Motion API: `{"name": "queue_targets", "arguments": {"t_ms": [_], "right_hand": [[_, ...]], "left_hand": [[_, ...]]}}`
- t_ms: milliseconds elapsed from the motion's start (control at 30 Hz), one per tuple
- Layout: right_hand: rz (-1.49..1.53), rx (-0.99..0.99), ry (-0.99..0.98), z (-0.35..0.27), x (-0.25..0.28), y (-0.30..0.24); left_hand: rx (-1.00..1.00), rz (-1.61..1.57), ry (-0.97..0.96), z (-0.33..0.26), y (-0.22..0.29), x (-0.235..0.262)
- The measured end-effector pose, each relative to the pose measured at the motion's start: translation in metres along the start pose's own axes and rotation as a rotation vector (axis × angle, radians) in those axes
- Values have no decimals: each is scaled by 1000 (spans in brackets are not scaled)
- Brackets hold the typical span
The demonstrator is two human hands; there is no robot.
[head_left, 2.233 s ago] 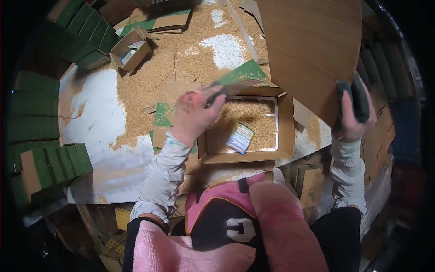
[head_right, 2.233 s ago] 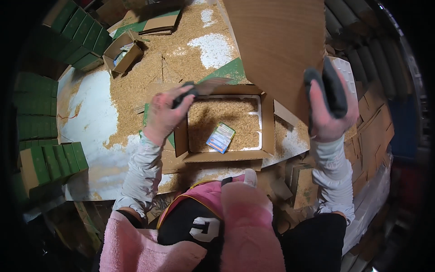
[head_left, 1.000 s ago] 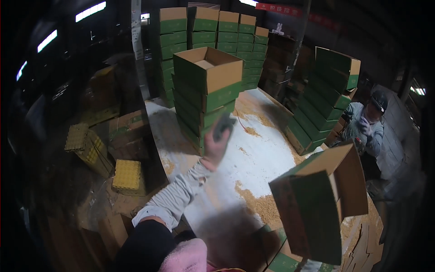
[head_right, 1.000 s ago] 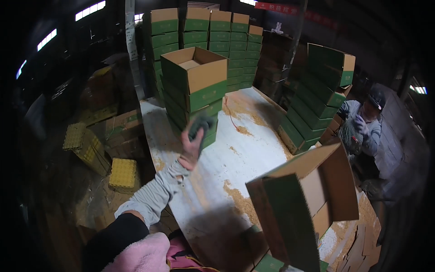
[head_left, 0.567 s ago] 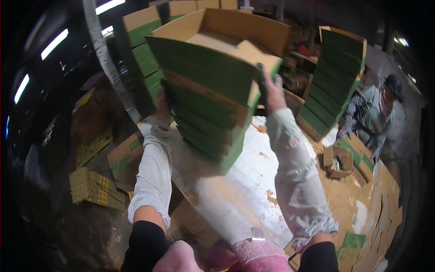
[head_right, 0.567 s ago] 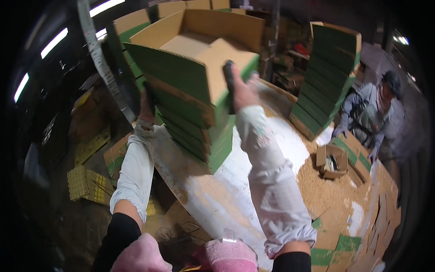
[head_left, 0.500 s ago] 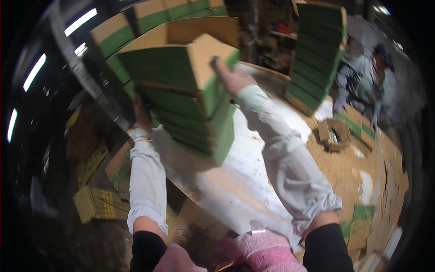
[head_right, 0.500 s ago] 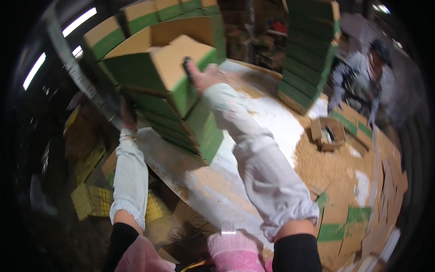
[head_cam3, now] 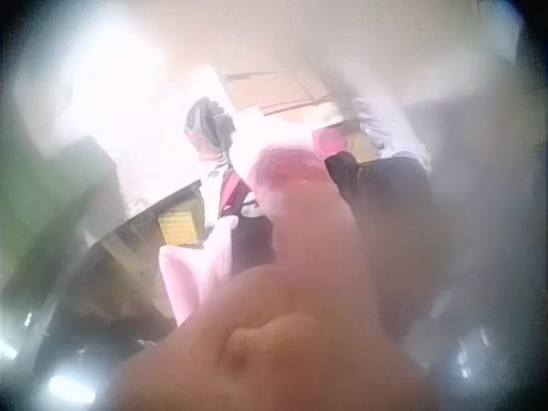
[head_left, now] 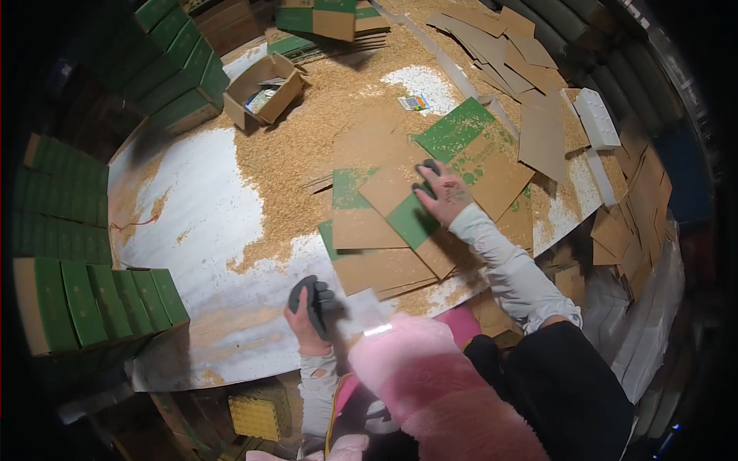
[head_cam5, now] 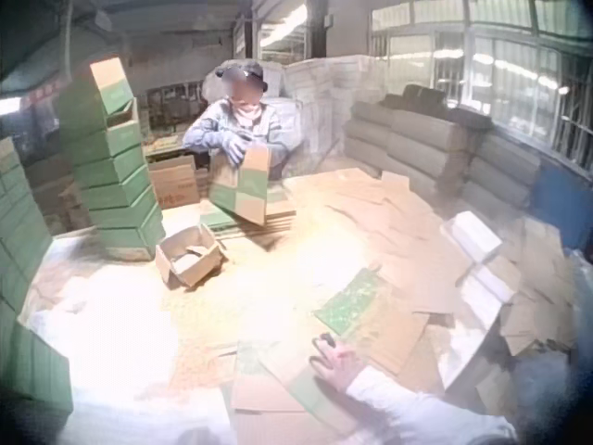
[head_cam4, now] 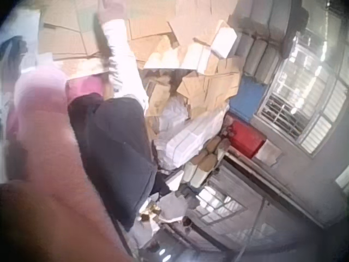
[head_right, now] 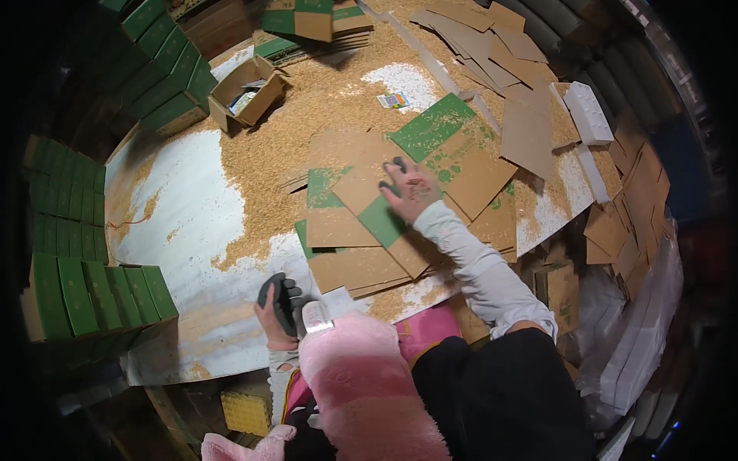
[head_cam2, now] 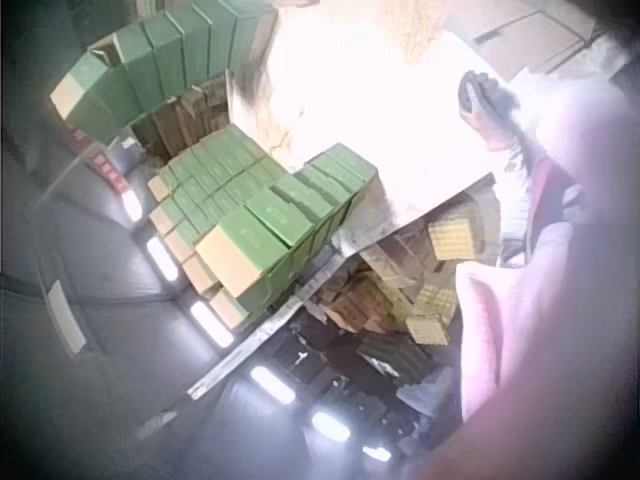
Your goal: The person folds cardboard sheets into boxes, inserts small packets, styrofoam trays filled with sawdust, and cardboard dividers into them, covers the boxes with cardboard lids, and stacks them onto a pile by hand.
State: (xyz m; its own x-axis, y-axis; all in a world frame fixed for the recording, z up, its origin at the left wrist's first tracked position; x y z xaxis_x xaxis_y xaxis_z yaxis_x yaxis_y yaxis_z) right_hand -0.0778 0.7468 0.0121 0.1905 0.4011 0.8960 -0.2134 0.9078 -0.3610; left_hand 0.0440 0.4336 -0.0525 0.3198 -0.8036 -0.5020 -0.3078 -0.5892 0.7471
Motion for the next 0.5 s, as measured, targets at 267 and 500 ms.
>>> {"name": "queue_targets", "arguments": {"t_ms": [267,500], "right_hand": [[-68,-104,-66,-48,69,214],[90,257,-19,-21,157,145]], "left_hand": [[-117,1011,291,37,-155,-106],[-78,315,210,8,-47,-188]]}}
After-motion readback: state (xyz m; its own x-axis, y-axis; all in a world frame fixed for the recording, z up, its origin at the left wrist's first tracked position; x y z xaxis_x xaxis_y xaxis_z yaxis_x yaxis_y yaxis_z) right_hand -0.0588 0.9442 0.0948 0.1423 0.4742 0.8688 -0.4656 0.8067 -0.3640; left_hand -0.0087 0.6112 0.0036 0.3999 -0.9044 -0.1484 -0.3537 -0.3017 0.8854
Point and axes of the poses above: each hand's wrist, its own z-axis towards the middle knuckle, its own x-axis out of the back of the hand, y = z × x, the point moved 10 cm from there along z, towards the middle knuckle, and after that the axes turned 3 degrees about x, right-handed, at the moved point
